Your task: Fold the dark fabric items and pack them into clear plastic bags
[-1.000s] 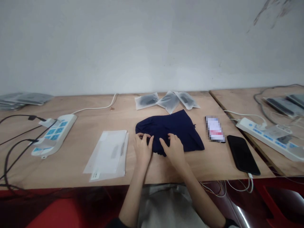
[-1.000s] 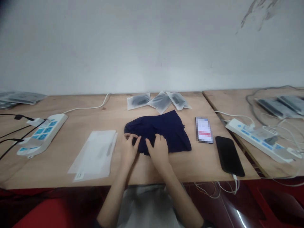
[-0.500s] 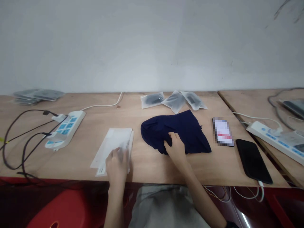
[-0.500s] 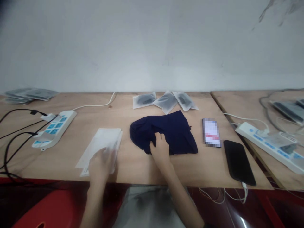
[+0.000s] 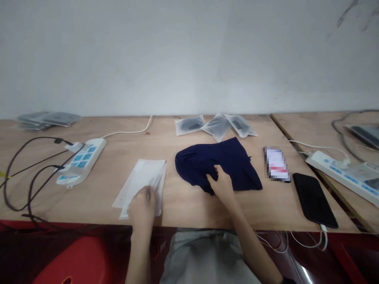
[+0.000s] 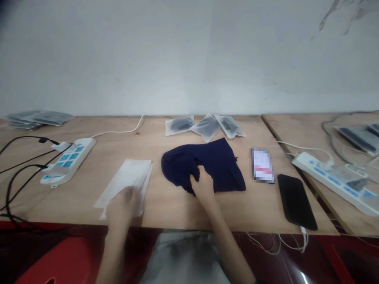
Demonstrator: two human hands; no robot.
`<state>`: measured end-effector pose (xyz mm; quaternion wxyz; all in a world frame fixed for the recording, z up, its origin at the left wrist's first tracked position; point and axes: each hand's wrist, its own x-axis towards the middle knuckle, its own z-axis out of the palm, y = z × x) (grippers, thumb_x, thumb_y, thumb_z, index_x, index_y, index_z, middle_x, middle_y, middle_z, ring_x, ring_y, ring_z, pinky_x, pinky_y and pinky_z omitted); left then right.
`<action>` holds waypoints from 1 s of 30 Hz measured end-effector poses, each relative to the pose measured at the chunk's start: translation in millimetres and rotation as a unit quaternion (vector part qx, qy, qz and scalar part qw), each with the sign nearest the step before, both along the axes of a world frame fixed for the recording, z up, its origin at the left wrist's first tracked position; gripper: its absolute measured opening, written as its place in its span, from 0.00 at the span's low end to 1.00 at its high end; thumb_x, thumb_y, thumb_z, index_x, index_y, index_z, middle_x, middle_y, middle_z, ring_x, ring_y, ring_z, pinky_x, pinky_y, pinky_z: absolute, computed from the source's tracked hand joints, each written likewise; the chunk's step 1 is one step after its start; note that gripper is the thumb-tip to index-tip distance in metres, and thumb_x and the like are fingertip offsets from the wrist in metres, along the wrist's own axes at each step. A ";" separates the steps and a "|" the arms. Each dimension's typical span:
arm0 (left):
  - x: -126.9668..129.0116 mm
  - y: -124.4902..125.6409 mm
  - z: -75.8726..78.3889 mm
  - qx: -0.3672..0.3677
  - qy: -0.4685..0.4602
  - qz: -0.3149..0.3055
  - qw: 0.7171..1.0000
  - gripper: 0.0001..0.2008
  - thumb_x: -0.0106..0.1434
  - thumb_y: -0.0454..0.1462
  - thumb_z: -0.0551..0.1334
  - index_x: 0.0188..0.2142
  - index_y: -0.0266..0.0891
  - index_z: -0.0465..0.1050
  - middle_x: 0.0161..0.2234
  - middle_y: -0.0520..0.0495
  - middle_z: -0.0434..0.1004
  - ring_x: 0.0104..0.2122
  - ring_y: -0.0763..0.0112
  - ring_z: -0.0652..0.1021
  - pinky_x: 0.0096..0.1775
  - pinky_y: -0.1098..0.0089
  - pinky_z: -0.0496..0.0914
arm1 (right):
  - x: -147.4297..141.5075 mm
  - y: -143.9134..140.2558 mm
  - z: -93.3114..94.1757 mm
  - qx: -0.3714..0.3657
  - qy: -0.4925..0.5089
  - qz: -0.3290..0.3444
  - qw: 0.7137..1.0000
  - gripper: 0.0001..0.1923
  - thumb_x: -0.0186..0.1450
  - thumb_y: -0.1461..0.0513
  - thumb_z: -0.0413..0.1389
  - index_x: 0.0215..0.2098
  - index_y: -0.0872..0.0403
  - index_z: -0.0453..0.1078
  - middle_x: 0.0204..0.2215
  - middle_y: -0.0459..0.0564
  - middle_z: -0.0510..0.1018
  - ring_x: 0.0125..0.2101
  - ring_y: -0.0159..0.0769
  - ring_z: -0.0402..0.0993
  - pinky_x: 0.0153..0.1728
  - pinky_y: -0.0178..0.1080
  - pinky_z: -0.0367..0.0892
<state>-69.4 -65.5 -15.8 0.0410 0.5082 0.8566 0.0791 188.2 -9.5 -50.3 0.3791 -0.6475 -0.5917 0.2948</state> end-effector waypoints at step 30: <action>131.9 13.9 -3.8 0.257 -0.181 -0.315 0.895 0.39 0.55 0.25 0.56 0.66 0.40 0.54 0.58 0.36 0.66 0.56 0.52 0.70 0.56 0.49 0.69 | 30.0 1.5 40.2 -0.135 0.277 0.083 0.948 0.20 0.56 0.64 0.60 0.47 0.55 0.72 0.41 0.54 0.82 0.42 0.44 0.80 0.45 0.45 0.72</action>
